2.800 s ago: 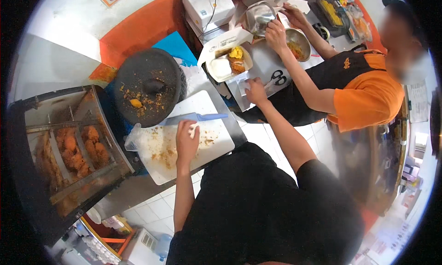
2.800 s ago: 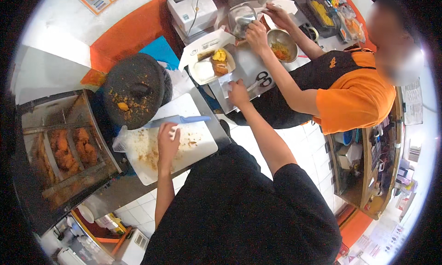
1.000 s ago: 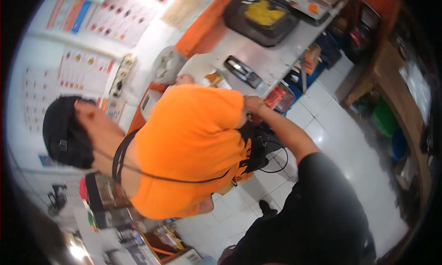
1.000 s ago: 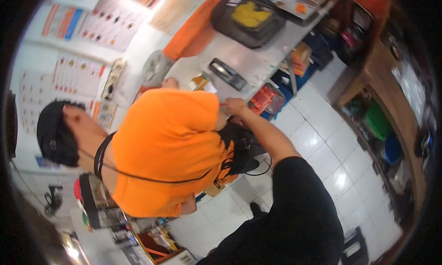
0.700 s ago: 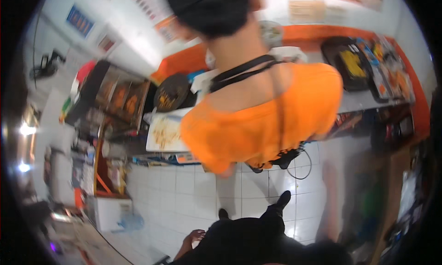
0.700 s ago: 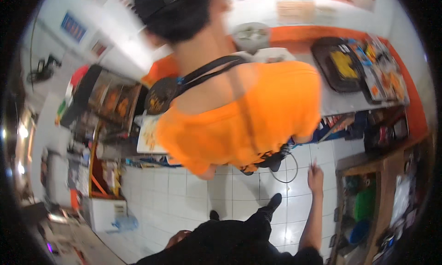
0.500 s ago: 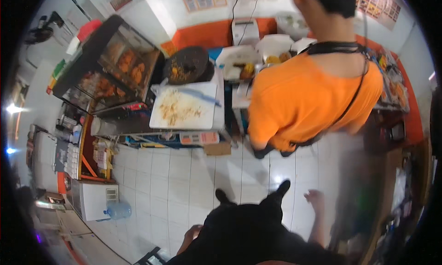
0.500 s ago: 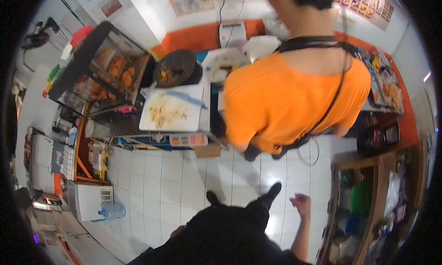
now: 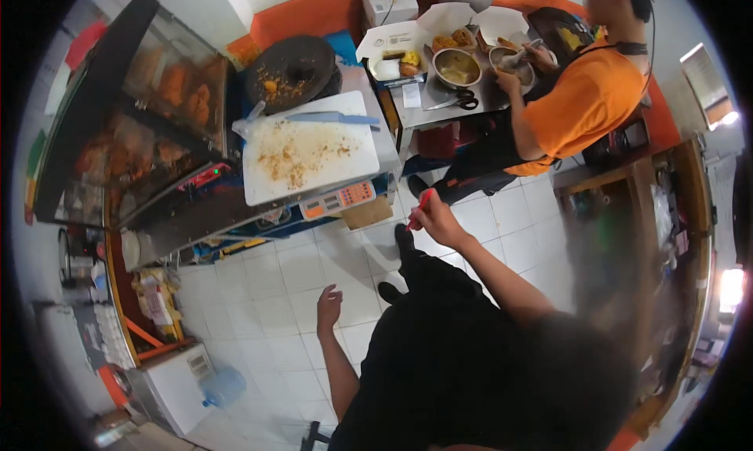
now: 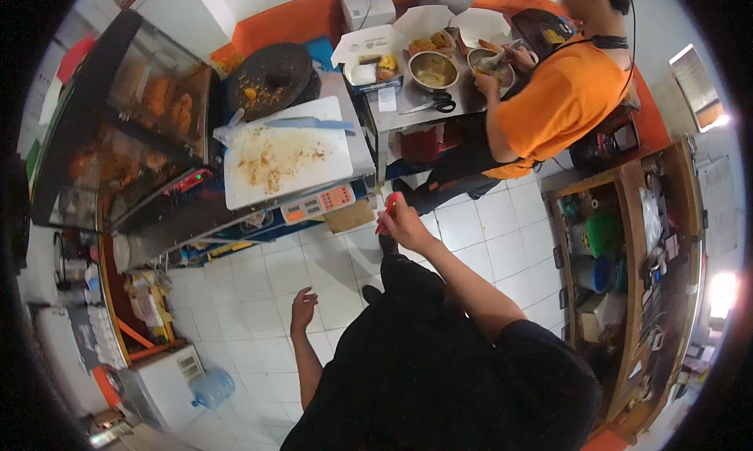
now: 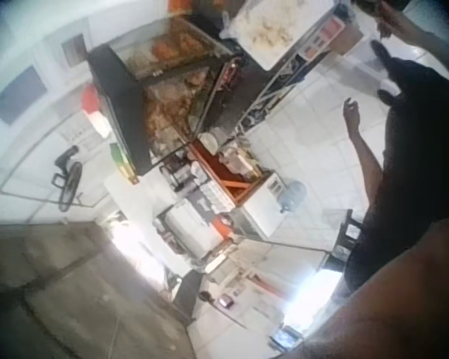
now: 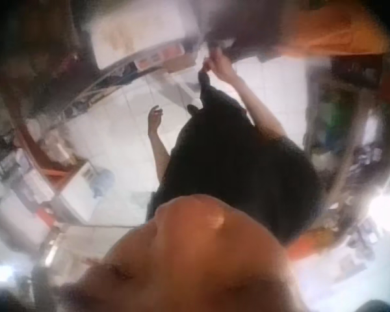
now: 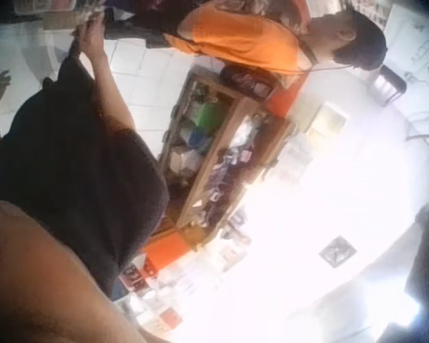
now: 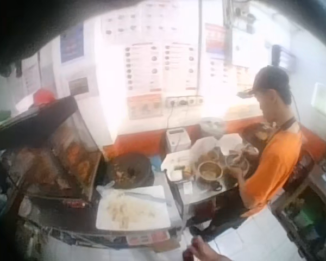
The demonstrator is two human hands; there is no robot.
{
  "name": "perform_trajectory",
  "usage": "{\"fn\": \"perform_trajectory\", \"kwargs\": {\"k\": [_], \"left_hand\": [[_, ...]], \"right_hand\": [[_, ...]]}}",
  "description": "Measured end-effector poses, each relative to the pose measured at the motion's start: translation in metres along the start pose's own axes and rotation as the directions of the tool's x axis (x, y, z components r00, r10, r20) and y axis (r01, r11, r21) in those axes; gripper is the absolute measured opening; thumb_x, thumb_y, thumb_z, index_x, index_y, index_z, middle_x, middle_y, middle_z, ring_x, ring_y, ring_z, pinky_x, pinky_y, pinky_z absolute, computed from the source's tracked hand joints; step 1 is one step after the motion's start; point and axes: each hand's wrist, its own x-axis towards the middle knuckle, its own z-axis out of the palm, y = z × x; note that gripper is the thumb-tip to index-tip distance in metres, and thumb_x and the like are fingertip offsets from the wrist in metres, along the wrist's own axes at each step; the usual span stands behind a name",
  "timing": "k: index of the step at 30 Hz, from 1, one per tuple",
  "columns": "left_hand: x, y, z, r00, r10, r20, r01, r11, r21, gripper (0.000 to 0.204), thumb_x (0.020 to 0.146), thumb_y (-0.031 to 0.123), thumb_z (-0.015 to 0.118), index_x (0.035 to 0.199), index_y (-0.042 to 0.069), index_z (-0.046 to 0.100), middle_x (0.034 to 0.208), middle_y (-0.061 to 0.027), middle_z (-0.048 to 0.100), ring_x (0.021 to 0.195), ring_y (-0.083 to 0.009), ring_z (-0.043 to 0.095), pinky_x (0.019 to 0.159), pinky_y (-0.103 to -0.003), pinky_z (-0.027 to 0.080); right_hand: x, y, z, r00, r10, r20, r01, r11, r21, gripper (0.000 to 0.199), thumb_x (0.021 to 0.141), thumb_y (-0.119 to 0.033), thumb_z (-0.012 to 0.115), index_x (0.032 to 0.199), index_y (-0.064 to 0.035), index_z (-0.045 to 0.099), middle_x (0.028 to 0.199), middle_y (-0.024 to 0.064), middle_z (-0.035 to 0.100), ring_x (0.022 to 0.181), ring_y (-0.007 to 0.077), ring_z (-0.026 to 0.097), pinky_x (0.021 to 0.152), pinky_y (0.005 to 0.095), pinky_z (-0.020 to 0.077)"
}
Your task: The person prepares food orders by assembling takeout containers, placing fried chicken, noodles, and eggs into the boxes, checking receipts and phones on the counter, and packing the meals.
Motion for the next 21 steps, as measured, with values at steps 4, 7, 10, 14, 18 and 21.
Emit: {"fn": "perform_trajectory", "kwargs": {"k": [4, 7, 10, 14, 18, 21], "left_hand": [[0.03, 0.149, -0.007, 0.974, 0.211, 0.08, -0.215, 0.975, 0.047, 0.037, 0.098, 0.019, 0.064, 0.132, 0.006, 0.059, 0.104, -0.0135, 0.072, 0.094, -0.0222, 0.07, 0.078, -0.035, 0.056], [0.06, 0.236, -0.007, 0.944, 0.258, 0.205, -0.255, 0.966, -0.041, 0.035, 0.097, 0.017, 0.064, 0.13, 0.005, 0.061, 0.105, -0.0125, 0.071, 0.092, -0.0227, 0.07, 0.078, -0.036, 0.056], [0.104, 0.347, -0.003, 0.873, 0.362, 0.327, -0.408, 0.91, 0.081, 0.031, 0.097, 0.014, 0.063, 0.126, 0.003, 0.063, 0.106, -0.0116, 0.07, 0.093, -0.0201, 0.068, 0.081, -0.032, 0.054], [0.197, 0.456, 0.036, 0.729, 0.577, 0.37, -0.666, 0.723, 0.184, 0.031, 0.092, 0.012, 0.064, 0.122, 0.004, 0.065, 0.119, -0.0136, 0.064, 0.107, -0.0305, 0.063, 0.09, -0.04, 0.052], [0.305, 0.512, 0.09, 0.585, 0.633, 0.507, -0.808, 0.512, 0.292, 0.036, 0.087, 0.006, 0.065, 0.123, -0.001, 0.062, 0.131, -0.0182, 0.055, 0.124, -0.0369, 0.053, 0.104, -0.045, 0.044], [0.362, 0.525, 0.125, 0.476, 0.698, 0.535, -0.873, 0.3, 0.385, 0.045, 0.084, 0.004, 0.065, 0.128, -0.005, 0.057, 0.139, -0.0198, 0.05, 0.133, -0.0387, 0.047, 0.11, -0.046, 0.042]], "right_hand": [[0.055, 0.029, -0.018, 0.981, -0.092, -0.172, 0.113, 0.987, 0.113, 0.011, 0.098, -0.01, 0.064, 0.101, -0.0019, 0.057, 0.078, 0.0044, 0.067, 0.071, 0.0096, 0.065, 0.062, 0.0266, 0.0516], [0.11, 0.035, -0.043, 0.973, 0.073, -0.22, -0.006, 0.957, 0.289, 0.015, 0.099, -0.015, 0.065, 0.094, -0.0011, 0.065, 0.082, 0.005, 0.07, 0.074, 0.0102, 0.066, 0.069, 0.0266, 0.0536], [0.174, 0.053, -0.069, 0.947, 0.073, -0.313, 0.055, 0.922, 0.382, 0.012, 0.097, -0.013, 0.067, 0.095, -0.0013, 0.066, 0.084, 0.0054, 0.07, 0.076, 0.0116, 0.066, 0.074, 0.0274, 0.054], [0.259, 0.07, -0.111, 0.925, -0.02, -0.38, 0.08, 0.987, 0.142, 0.012, 0.091, -0.007, 0.07, 0.099, 0.0007, 0.067, 0.095, 0.0059, 0.068, 0.084, 0.0122, 0.066, 0.076, 0.0274, 0.053], [0.332, 0.079, -0.131, 0.882, -0.079, -0.465, 0.077, 0.997, -0.022, 0.011, 0.088, -0.005, 0.07, 0.098, 0.0009, 0.07, 0.102, 0.0121, 0.068, 0.091, 0.0204, 0.067, 0.08, 0.0294, 0.0532], [0.37, 0.089, -0.131, 0.84, -0.231, -0.491, 0.2, 0.973, -0.115, 0.013, 0.086, -0.003, 0.067, 0.098, 0.0012, 0.072, 0.106, 0.0146, 0.068, 0.096, 0.025, 0.067, 0.086, 0.0325, 0.0531]]}}
